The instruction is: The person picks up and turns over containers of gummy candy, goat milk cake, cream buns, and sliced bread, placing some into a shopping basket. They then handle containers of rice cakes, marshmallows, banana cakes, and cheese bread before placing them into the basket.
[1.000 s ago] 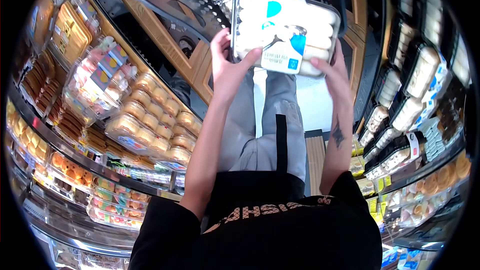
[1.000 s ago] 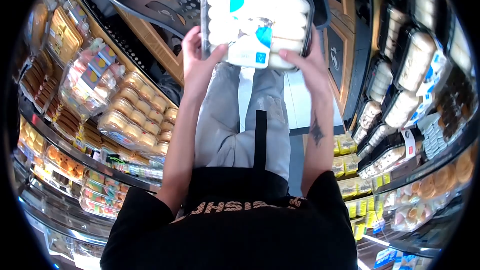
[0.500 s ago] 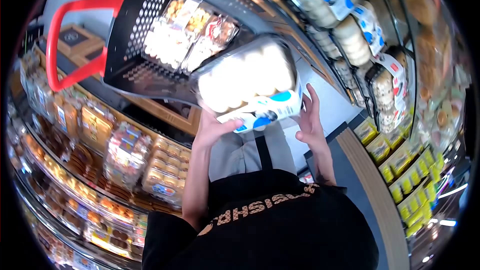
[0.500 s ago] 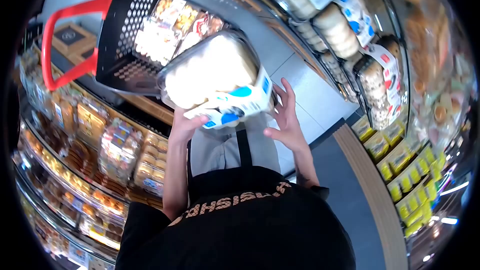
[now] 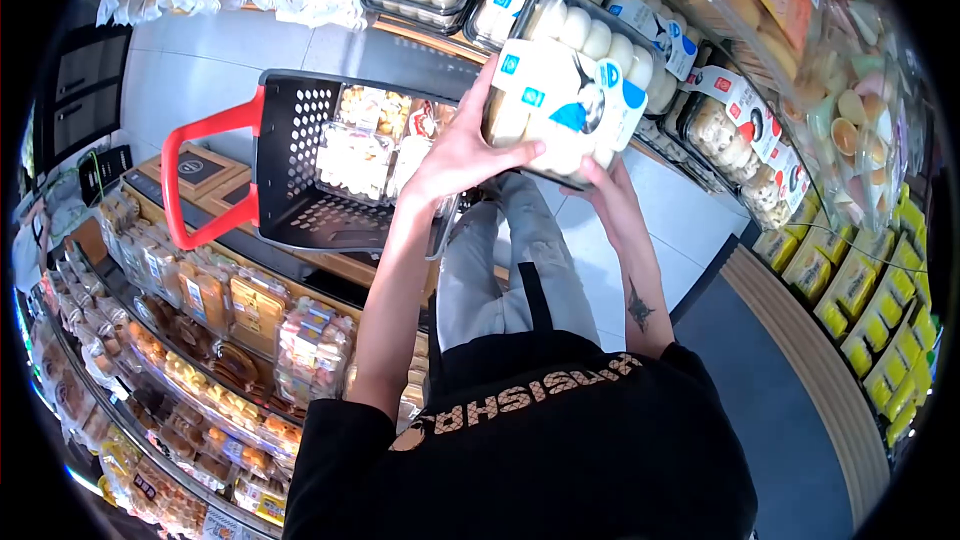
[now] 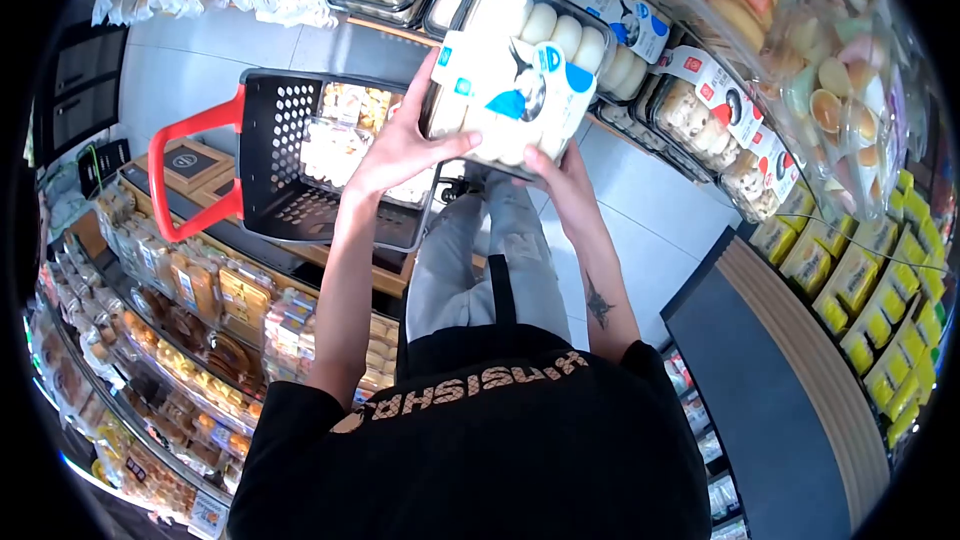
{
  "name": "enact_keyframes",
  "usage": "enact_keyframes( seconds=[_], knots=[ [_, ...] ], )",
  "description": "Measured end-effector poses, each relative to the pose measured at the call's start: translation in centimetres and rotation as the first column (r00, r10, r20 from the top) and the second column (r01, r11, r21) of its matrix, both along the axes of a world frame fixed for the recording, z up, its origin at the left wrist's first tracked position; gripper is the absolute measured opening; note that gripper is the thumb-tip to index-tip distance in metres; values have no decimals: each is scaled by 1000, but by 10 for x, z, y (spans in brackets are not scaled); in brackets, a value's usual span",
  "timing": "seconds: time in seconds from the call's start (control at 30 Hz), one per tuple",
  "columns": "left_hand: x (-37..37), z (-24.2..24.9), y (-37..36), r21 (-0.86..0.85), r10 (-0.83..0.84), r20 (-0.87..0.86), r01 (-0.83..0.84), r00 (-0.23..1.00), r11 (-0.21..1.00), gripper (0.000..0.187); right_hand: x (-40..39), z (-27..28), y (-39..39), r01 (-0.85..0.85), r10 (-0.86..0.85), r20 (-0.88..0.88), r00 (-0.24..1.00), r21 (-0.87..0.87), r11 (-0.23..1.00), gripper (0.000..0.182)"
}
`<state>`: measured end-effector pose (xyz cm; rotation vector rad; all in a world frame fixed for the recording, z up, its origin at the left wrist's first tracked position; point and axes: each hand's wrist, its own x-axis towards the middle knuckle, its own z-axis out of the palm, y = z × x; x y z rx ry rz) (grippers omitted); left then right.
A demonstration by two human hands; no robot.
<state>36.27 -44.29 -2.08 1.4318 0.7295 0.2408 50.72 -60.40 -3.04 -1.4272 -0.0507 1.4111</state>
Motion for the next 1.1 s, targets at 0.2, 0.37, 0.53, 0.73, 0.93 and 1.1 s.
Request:
enact_keyframes(
  seconds=[0.2, 0.37, 0.53, 0.73, 0.93, 1.1],
  knots=[
    [33, -19, 18, 5, 281, -7, -281, 960, 960, 88, 29, -9, 43, 42, -51, 116, 992, 84, 996, 67],
    [51, -31, 22, 150, 409, -255, -382, 876, 912, 85, 37, -16, 66, 162, -169, 62, 984, 102, 981, 61],
    [60, -19, 30, 204, 311, -257, -264, 915, 943, 93, 39, -14, 72, 295, -293, -32, 956, 132, 946, 60],
    [72, -34, 27, 75, 445, -164, -439, 880, 896, 93, 41, -11, 84, 266, -273, 56, 960, 106, 958, 66],
    [84, -41, 30, -12, 637, -187, -650, 748, 760, 89, 39, -7, 106, 230, -241, 100, 965, 114, 967, 63],
    [90, -27, 31, -21, 683, -193, -698, 705, 715, 79, 37, -13, 111, 253, -265, 117, 957, 110, 961, 67]
  ],
)
